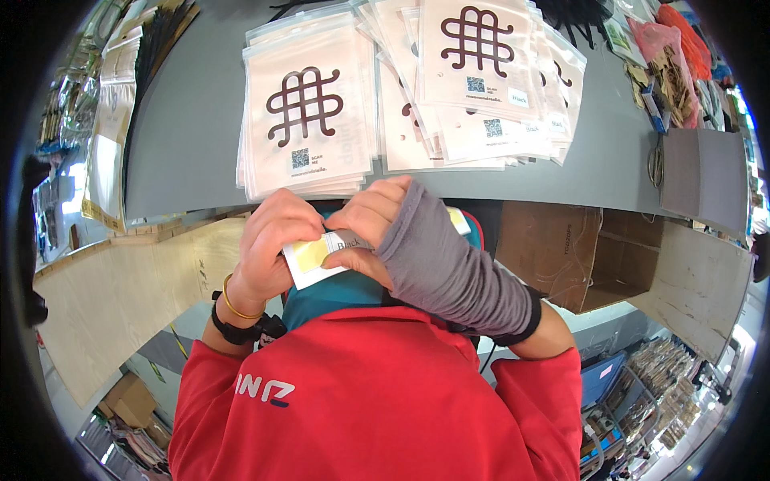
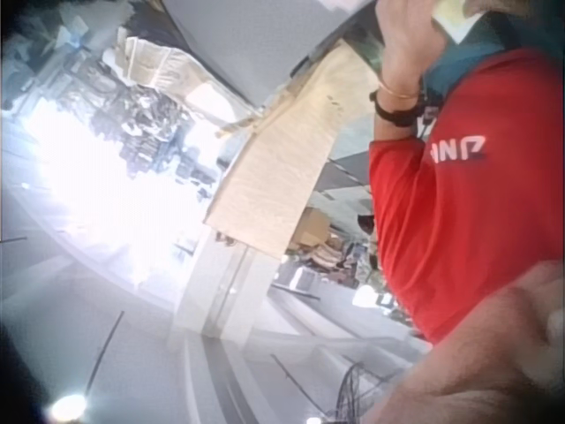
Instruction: The person repeatedly peels small labels from a roll and affixes them to the front of clear plastic bags containing black hair extensions. The labeled bags are stacked on the table as the task proceeds.
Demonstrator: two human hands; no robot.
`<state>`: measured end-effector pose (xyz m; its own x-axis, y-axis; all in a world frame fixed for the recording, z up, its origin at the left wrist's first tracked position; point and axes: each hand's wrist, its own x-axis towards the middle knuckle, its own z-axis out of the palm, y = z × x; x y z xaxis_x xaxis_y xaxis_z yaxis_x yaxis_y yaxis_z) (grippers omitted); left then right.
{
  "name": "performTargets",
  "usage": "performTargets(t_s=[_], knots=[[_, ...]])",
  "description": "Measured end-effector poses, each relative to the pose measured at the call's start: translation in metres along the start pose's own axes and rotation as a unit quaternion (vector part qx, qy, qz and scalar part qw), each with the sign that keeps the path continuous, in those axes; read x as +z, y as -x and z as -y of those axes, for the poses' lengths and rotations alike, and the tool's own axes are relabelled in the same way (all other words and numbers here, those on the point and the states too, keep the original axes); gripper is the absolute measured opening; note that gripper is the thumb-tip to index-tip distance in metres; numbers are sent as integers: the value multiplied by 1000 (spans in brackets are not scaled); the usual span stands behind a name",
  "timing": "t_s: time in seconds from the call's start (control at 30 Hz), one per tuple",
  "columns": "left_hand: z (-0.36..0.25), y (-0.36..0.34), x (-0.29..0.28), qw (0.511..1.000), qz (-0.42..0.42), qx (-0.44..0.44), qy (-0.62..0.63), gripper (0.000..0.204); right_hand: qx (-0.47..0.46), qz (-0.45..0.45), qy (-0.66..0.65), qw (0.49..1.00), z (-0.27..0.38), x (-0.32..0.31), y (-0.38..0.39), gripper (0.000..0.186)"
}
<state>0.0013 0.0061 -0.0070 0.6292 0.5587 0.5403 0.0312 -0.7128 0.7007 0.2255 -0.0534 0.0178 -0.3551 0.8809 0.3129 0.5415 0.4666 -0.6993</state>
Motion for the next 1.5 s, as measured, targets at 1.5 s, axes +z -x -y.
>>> performTargets(t_s=[1.5], knots=[[46,5,2,990,106,-18,-89,17,72,115,134,982,-83,13,-70,19]])
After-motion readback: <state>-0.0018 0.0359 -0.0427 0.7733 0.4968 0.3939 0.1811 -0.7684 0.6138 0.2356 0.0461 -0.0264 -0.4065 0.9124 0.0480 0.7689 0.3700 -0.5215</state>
